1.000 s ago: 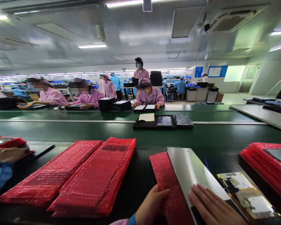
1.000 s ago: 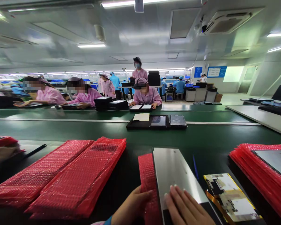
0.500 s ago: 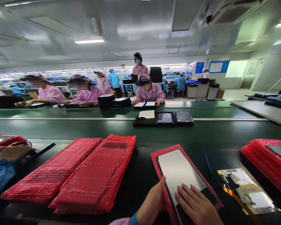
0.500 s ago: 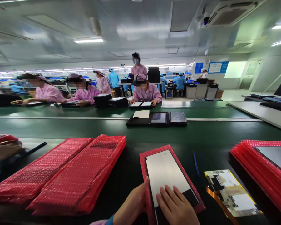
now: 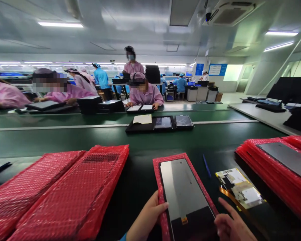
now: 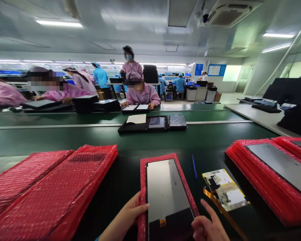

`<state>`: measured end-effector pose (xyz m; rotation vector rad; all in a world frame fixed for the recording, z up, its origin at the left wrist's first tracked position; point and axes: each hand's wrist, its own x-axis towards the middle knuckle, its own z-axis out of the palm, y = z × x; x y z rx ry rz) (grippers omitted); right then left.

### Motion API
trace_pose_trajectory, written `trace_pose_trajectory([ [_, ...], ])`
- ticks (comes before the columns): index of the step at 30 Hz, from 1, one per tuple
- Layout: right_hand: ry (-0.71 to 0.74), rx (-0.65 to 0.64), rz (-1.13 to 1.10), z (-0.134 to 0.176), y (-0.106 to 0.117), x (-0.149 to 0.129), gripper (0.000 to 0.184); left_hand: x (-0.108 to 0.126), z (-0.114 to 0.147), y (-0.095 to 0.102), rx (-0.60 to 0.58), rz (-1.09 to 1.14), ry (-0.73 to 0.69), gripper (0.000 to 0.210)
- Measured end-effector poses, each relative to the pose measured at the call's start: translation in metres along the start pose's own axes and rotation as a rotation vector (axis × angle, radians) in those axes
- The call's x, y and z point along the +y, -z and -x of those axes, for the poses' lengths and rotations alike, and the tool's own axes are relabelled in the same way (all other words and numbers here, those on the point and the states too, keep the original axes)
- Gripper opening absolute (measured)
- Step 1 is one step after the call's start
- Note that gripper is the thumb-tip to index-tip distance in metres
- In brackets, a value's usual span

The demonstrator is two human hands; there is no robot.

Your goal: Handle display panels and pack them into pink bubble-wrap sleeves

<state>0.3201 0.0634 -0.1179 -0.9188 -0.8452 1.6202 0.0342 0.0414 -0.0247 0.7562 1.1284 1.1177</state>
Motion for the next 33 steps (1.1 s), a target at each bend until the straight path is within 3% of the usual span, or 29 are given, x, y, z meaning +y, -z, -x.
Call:
trace_pose_trajectory([
  [2, 0.010, 0.013, -0.150, -0.006, 0.012, -0.007, 0.071, 0.002, -0.001, -0.002, -0.038, -0.050, -0.012, 0.055],
  [5, 0.208, 0.094, -0.208, -0.007, 0.007, -0.034, 0.078, 0.005, -0.002, -0.002, -0.002, -0.176, -0.070, 0.050],
  [7, 0.289, 0.126, -0.140, -0.002, -0.012, -0.054, 0.078, 0.009, 0.000, 0.001, 0.141, -0.284, -0.143, 0.056],
  [9, 0.274, 0.112, 0.045, 0.005, -0.037, -0.065, 0.062, 0.013, 0.004, 0.001, 0.326, -0.404, -0.249, 0.068],
  [11, 0.253, -0.023, 0.346, 0.008, -0.060, -0.065, 0.045, 0.018, 0.009, -0.003, 0.360, -0.466, -0.302, 0.069],
  [15, 0.452, -0.458, 1.018, 0.003, -0.091, -0.045, 0.044, 0.020, 0.015, -0.019, 0.037, -0.225, -0.053, 0.079],
  [18, 0.548, -0.620, 1.230, 0.000, -0.099, -0.031, 0.050, 0.017, 0.012, -0.023, -0.042, -0.146, 0.096, 0.088],
  [21, 0.562, -0.723, 1.301, 0.003, -0.100, -0.025, 0.053, 0.015, 0.007, -0.017, 0.000, -0.347, 0.074, 0.085],
  [25, 0.564, -0.775, 1.277, 0.009, -0.097, -0.024, 0.049, 0.016, 0.007, -0.014, 0.101, -0.591, -0.047, 0.071],
  [28, 0.554, -0.804, 1.243, 0.012, -0.096, -0.024, 0.047, 0.019, 0.010, -0.020, 0.181, -0.730, -0.118, 0.047],
  [33, 0.486, -0.814, 1.157, 0.013, -0.094, -0.025, 0.045, 0.025, 0.006, -0.024, 0.188, -0.730, -0.077, 0.006],
])
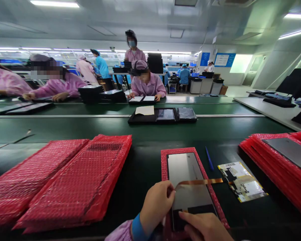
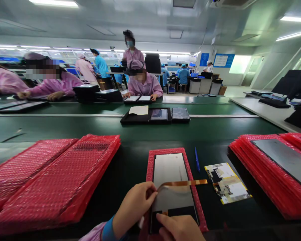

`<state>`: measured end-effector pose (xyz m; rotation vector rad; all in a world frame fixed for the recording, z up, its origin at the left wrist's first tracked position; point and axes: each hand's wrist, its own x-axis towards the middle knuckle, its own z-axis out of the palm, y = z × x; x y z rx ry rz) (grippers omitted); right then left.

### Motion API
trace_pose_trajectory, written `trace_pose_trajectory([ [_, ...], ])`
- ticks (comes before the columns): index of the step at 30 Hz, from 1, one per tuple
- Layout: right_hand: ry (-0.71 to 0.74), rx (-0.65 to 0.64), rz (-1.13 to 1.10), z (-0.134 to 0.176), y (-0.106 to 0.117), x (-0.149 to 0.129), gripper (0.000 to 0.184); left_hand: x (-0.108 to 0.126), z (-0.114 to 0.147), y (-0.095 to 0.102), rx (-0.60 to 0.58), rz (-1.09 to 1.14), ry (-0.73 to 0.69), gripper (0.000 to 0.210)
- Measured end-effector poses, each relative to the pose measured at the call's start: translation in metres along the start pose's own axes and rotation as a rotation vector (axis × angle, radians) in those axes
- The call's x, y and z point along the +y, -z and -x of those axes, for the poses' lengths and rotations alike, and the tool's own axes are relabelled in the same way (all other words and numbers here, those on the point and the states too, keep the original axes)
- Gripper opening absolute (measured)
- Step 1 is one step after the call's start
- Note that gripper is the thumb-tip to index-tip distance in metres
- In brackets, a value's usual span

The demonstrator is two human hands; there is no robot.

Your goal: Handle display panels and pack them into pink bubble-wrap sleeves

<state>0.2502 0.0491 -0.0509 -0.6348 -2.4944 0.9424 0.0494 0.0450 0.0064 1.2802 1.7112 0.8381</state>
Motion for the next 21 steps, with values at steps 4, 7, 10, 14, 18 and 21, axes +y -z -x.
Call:
trace_pose_trajectory([
  [4, -0.110, 0.039, -0.152, -0.001, 0.007, -0.004, 0.036, 0.003, -0.007, 0.003, -0.251, 0.271, 0.115, 0.019],
  [7, -0.159, 0.097, -0.391, -0.005, 0.008, -0.008, 0.051, 0.007, -0.005, -0.005, -0.324, 0.486, 0.170, 0.032],
  [10, -0.151, 0.132, -0.543, -0.011, 0.003, -0.009, 0.070, 0.011, -0.001, -0.025, -0.265, 0.638, 0.151, 0.043],
  [14, -0.210, 0.208, -0.637, -0.017, -0.006, -0.005, 0.063, 0.013, 0.000, -0.047, -0.163, 0.723, 0.093, 0.053],
  [18, -0.269, 0.256, -0.601, -0.014, -0.011, 0.002, 0.031, 0.018, -0.003, -0.050, -0.162, 0.741, 0.064, 0.055],
  [21, -0.283, 0.263, -0.524, -0.010, -0.014, 0.006, 0.018, 0.027, -0.006, -0.044, -0.215, 0.739, 0.067, 0.059],
])
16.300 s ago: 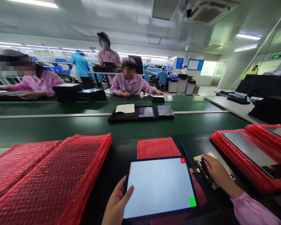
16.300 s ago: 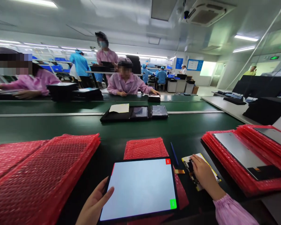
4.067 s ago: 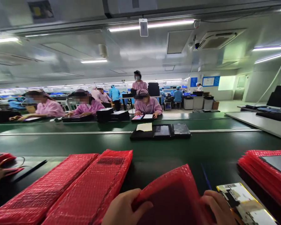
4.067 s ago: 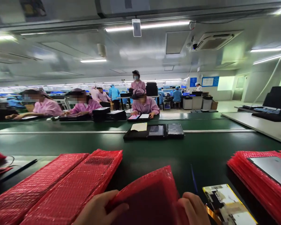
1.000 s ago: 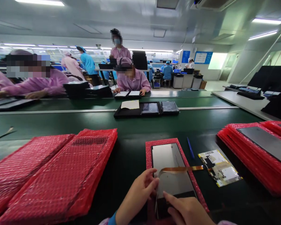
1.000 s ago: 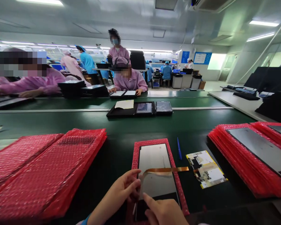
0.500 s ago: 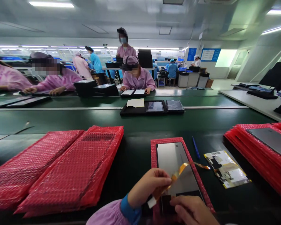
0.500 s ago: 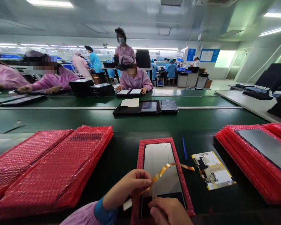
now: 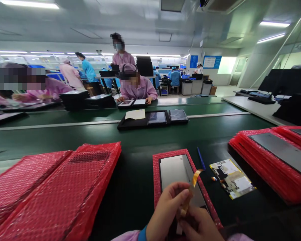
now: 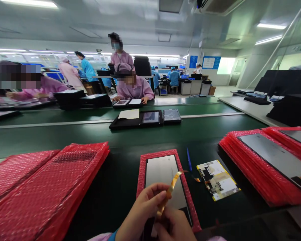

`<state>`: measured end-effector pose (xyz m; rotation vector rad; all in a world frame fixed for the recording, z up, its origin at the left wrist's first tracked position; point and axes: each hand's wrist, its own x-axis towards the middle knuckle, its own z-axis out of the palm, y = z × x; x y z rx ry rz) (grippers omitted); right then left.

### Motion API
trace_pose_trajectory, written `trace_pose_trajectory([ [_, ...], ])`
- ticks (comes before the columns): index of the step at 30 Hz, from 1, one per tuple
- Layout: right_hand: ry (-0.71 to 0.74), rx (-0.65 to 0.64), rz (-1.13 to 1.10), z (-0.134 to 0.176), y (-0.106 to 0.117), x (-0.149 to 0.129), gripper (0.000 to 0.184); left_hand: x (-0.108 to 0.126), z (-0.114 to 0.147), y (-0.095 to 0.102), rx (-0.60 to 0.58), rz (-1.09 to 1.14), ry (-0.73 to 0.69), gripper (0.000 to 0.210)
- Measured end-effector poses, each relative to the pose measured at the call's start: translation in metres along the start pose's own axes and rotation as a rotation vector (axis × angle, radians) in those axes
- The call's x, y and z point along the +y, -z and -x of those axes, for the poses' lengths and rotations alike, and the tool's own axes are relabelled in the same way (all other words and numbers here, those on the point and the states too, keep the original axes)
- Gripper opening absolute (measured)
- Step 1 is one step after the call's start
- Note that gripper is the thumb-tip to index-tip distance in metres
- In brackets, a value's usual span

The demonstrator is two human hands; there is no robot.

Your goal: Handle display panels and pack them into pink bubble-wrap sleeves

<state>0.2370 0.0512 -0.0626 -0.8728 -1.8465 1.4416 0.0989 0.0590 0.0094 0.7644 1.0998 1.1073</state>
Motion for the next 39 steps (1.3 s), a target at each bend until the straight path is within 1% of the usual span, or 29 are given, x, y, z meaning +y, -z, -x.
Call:
trace_pose_trajectory([
  [5, 0.025, 0.021, 0.060, 0.000, -0.003, -0.003, 0.021, 0.016, -0.003, -0.003, -0.087, -0.068, 0.067, 0.045],
  [9, 0.029, 0.023, 0.067, -0.001, 0.000, -0.007, 0.020, 0.017, -0.012, -0.003, -0.098, -0.164, 0.074, 0.043],
  [11, 0.021, 0.021, 0.048, -0.002, 0.006, -0.007, 0.020, 0.017, -0.014, 0.000, -0.064, -0.233, 0.024, 0.043],
  [13, 0.003, 0.020, 0.018, -0.002, 0.014, -0.006, 0.020, 0.017, -0.010, 0.005, 0.005, -0.313, -0.067, 0.043],
  [15, -0.024, 0.039, -0.007, -0.002, 0.022, -0.005, 0.024, 0.017, 0.001, 0.013, 0.089, -0.395, -0.146, 0.042],
  [17, -0.057, 0.081, -0.016, -0.003, 0.028, -0.003, 0.029, 0.013, 0.018, 0.022, 0.126, -0.574, -0.204, 0.039],
  [19, -0.082, 0.118, -0.016, -0.004, 0.029, -0.001, 0.030, 0.004, 0.034, 0.031, 0.073, -0.848, -0.238, 0.039],
  [21, -0.090, 0.132, -0.016, -0.005, 0.028, 0.001, 0.030, -0.010, 0.046, 0.038, -0.055, -1.115, -0.254, 0.055],
  [23, -0.086, 0.124, -0.014, -0.007, 0.025, 0.000, 0.029, -0.026, 0.053, 0.045, -0.155, -1.271, -0.275, 0.068],
  [24, -0.082, 0.112, -0.011, -0.009, 0.024, 0.000, 0.028, -0.032, 0.054, 0.048, -0.177, -1.320, -0.301, 0.070],
  [27, -0.072, 0.081, 0.016, -0.013, 0.021, -0.003, 0.025, -0.043, 0.056, 0.052, -0.153, -1.364, -0.369, 0.056],
  [30, -0.063, 0.077, 0.053, -0.018, 0.019, -0.005, 0.023, -0.038, 0.054, 0.050, -0.116, -1.319, -0.358, 0.047],
  [33, -0.050, 0.065, 0.080, -0.020, 0.018, -0.006, 0.021, -0.032, 0.053, 0.048, -0.093, -1.265, -0.325, 0.048],
  [35, -0.039, 0.062, 0.097, -0.019, 0.018, -0.007, 0.021, -0.032, 0.054, 0.049, -0.086, -1.260, -0.343, 0.050],
  [37, -0.027, 0.056, 0.126, -0.018, 0.019, -0.009, 0.018, -0.036, 0.056, 0.052, -0.088, -1.289, -0.442, 0.045],
  [39, -0.019, 0.036, 0.160, -0.016, 0.019, -0.010, 0.015, -0.043, 0.060, 0.055, -0.081, -1.336, -0.609, 0.037],
])
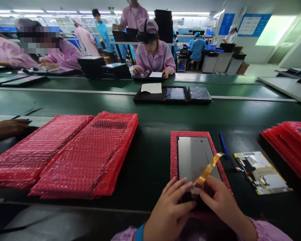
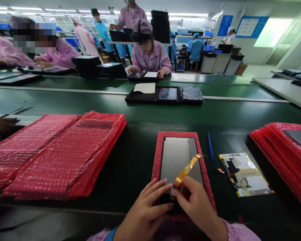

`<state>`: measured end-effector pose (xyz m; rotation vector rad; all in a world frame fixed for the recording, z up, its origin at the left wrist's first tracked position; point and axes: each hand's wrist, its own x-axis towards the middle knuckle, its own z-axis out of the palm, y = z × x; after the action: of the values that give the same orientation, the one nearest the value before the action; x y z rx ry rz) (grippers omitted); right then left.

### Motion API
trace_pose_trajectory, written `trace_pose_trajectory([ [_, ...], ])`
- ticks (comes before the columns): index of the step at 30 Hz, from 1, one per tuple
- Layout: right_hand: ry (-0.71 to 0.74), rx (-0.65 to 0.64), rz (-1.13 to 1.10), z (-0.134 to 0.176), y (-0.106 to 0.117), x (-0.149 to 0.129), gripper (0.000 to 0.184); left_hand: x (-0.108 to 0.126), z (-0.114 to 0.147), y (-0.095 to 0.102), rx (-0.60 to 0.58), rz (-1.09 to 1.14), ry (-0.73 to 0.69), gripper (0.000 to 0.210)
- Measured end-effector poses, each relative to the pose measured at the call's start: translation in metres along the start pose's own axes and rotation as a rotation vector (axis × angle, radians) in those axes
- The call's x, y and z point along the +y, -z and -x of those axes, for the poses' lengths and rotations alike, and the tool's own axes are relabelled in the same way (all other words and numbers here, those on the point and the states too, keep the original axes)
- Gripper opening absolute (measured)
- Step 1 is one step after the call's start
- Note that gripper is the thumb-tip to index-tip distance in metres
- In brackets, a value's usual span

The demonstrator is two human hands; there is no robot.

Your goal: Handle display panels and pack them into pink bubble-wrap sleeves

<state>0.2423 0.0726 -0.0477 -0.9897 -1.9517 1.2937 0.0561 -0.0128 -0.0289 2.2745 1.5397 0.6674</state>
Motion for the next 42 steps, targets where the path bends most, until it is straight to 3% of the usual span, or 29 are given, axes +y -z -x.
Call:
trace_pose_trajectory([
  [3, 0.008, -0.029, 0.031, 0.0020, 0.0004, -0.0003, 0.015, -0.0012, 0.0073, -0.0067, 0.150, -0.086, -0.121, 0.027],
  [6, 0.015, -0.035, 0.050, 0.0018, 0.0010, 0.0008, 0.015, -0.0006, 0.0088, -0.0102, 0.245, -0.096, -0.129, 0.020],
  [28, 0.019, -0.065, 0.095, 0.0014, 0.0022, -0.0005, 0.018, 0.0019, 0.0059, -0.0091, 0.218, -0.109, -0.140, 0.019],
  [35, 0.034, -0.057, 0.097, 0.0009, 0.0009, -0.0005, 0.019, 0.0012, 0.0053, -0.0110, 0.381, -0.124, -0.182, 0.019],
  [42, 0.009, -0.060, 0.078, 0.0016, 0.0010, 0.0011, 0.018, 0.0016, 0.0044, -0.0098, 0.376, -0.127, -0.182, 0.020],
])
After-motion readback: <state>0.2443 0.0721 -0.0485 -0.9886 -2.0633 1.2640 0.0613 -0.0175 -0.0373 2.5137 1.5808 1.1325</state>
